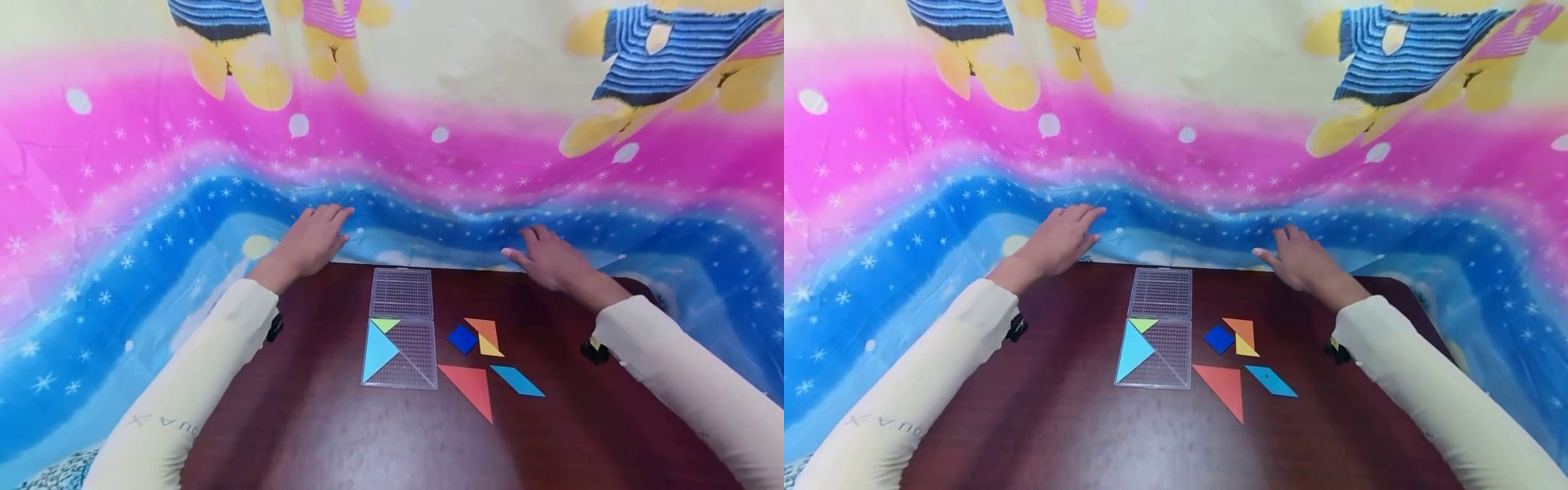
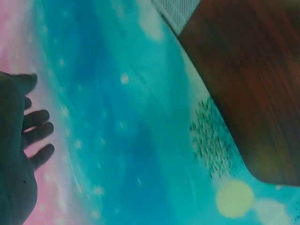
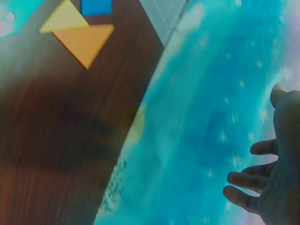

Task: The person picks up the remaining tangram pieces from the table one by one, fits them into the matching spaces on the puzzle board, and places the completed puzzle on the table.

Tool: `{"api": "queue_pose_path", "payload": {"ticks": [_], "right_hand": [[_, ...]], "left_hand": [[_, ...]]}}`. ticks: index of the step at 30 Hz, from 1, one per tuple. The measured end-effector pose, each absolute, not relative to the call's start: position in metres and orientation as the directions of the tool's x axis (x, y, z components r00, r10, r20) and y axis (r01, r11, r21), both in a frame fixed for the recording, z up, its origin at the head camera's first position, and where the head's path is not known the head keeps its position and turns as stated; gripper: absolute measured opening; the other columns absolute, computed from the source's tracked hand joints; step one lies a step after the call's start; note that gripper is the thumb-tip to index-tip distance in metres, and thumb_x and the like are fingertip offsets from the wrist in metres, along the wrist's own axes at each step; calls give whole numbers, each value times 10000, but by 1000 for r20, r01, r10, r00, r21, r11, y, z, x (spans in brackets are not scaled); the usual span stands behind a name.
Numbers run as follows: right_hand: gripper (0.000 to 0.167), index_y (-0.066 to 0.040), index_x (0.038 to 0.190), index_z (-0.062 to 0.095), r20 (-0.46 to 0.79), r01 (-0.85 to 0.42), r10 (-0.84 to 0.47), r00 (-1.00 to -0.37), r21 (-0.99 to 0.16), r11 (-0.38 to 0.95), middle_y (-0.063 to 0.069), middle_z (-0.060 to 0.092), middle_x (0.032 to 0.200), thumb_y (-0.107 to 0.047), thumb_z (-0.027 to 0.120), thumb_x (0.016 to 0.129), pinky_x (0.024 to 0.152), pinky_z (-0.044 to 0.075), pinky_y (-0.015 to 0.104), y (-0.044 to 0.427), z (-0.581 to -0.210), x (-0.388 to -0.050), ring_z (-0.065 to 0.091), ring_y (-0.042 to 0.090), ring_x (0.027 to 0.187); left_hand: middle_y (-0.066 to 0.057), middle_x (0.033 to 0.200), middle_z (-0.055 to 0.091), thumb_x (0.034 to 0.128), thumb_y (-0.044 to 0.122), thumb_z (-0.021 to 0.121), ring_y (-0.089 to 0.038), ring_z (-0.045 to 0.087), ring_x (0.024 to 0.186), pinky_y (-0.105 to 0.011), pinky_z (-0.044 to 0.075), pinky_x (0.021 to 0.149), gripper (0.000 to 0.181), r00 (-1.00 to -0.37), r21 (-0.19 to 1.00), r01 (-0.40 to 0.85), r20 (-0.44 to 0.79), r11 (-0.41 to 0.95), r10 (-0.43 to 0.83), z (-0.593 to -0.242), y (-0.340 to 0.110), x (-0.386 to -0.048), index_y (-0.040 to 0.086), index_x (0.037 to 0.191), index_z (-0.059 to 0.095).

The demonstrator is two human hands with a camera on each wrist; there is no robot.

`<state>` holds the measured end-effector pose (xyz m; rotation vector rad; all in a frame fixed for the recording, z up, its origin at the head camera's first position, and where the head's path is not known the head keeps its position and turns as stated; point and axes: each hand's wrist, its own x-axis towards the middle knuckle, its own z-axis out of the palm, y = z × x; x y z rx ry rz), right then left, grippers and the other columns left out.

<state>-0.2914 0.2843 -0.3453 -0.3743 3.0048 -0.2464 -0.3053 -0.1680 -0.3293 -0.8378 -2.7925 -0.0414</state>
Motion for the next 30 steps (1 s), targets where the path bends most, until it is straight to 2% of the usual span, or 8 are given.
{"api": "queue_pose_path", "payload": {"ticks": [8, 16, 19, 24, 30], "right_hand": [[891, 32, 1563, 328, -62, -285, -300, -952, -176, 942, 299, 352, 1555, -683, 351, 1032, 1143, 338, 715, 256, -366, -272, 358, 524, 1431], [769, 40, 1497, 428, -20, -342, -349, -937, -151, 927, 275, 458, 1480, -581, 471, 1046, 1120, 426, 640, 241, -388, -257, 479, 473, 1357], [733, 28, 1490, 459, -17, -365, -371, -929, -141, 920, 271, 471, 1473, -544, 527, 1037, 1105, 447, 629, 237, -397, -251, 504, 461, 1336], [711, 11, 1463, 500, -30, -389, -395, -918, -116, 914, 263, 506, 1443, -529, 593, 1009, 1071, 487, 609, 235, -413, -243, 547, 442, 1288], [641, -2, 1380, 571, -27, -431, -437, -899, -116, 895, 195, 589, 1264, -491, 661, 976, 917, 606, 465, 235, -432, -233, 606, 295, 1081]], "left_hand": [[-156, 1532, 493, 1099, 247, 490, -330, 450, 1444, -514, 397, 1179, 510, -738, -24, 646, 236, 763, 632, -349, -145, -275, 38, 1555, 401], [-197, 1576, 456, 1085, 128, 497, -346, 431, 1479, -473, 363, 1231, 533, -685, 119, 725, 224, 678, 693, -383, -140, -261, -9, 1579, 350], [-220, 1569, 462, 1079, 123, 511, -369, 431, 1478, -485, 360, 1230, 527, -664, 92, 744, 219, 662, 715, -398, -139, -253, -20, 1566, 372], [-197, 1604, 422, 1097, 199, 490, -376, 351, 1527, -529, 332, 1237, 524, -670, 51, 741, 113, 669, 734, -420, -131, -233, 18, 1575, 379], [-184, 1644, 363, 1100, 248, 485, -366, 309, 1550, -526, 324, 1243, 551, -682, 89, 729, 21, 678, 731, -443, -125, -222, 26, 1588, 357]]}}
